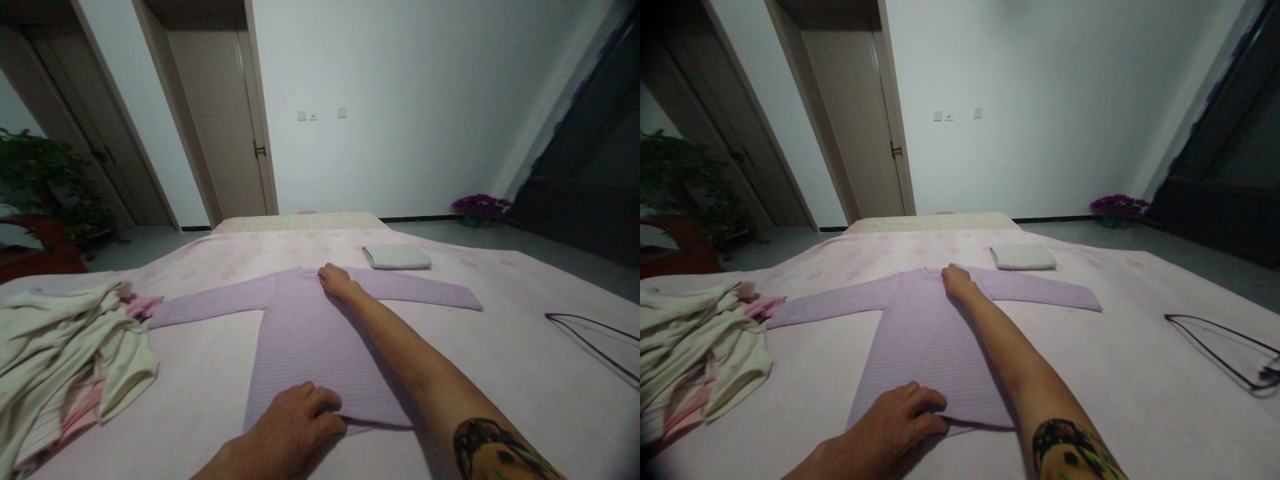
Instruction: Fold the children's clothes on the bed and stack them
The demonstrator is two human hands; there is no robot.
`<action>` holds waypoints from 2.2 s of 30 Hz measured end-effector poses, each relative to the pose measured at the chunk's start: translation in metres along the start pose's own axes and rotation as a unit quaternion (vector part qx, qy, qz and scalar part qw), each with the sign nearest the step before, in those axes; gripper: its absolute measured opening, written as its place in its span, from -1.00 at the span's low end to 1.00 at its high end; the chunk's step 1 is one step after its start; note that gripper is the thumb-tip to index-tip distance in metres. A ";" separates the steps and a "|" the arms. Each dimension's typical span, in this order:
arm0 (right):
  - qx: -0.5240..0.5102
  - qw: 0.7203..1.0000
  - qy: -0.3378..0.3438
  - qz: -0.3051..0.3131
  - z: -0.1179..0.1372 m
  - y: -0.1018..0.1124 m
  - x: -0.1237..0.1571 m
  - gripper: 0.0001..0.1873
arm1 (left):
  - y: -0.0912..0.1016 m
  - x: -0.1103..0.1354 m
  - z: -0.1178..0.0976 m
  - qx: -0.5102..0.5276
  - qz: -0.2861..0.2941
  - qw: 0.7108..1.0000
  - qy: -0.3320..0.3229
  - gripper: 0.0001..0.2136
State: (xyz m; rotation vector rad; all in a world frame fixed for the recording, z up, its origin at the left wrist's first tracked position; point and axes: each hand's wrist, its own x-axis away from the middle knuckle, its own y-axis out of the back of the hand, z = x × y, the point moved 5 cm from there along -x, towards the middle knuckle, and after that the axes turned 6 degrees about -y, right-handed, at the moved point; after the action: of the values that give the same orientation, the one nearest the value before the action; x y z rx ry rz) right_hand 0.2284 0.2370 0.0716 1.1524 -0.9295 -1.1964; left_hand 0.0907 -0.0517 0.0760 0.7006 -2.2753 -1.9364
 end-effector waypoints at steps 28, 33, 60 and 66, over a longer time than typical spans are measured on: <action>-0.238 0.960 0.126 0.076 -0.019 0.026 0.139 -0.79 | -0.005 -0.002 -0.005 0.010 0.002 1.000 0.021 -0.76; -0.232 0.912 0.175 0.289 -0.023 0.044 0.245 -0.69 | -0.007 -0.004 -0.010 -0.030 -0.021 0.999 0.036 -0.86; 0.011 0.946 0.247 -0.210 -0.063 0.046 0.308 -0.82 | 0.000 -0.004 -0.016 0.024 -0.131 0.990 -0.038 -0.87; 0.089 0.936 0.208 -0.269 -0.047 0.044 0.320 -0.83 | 0.000 -0.002 -0.011 0.080 -0.111 0.991 0.001 -0.86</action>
State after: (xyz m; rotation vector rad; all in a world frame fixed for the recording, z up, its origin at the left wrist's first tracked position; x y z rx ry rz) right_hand 0.3338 -0.0713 0.0920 1.8010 -0.4079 -1.2326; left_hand 0.0959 -0.0608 0.0790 1.0135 -2.4658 -1.8482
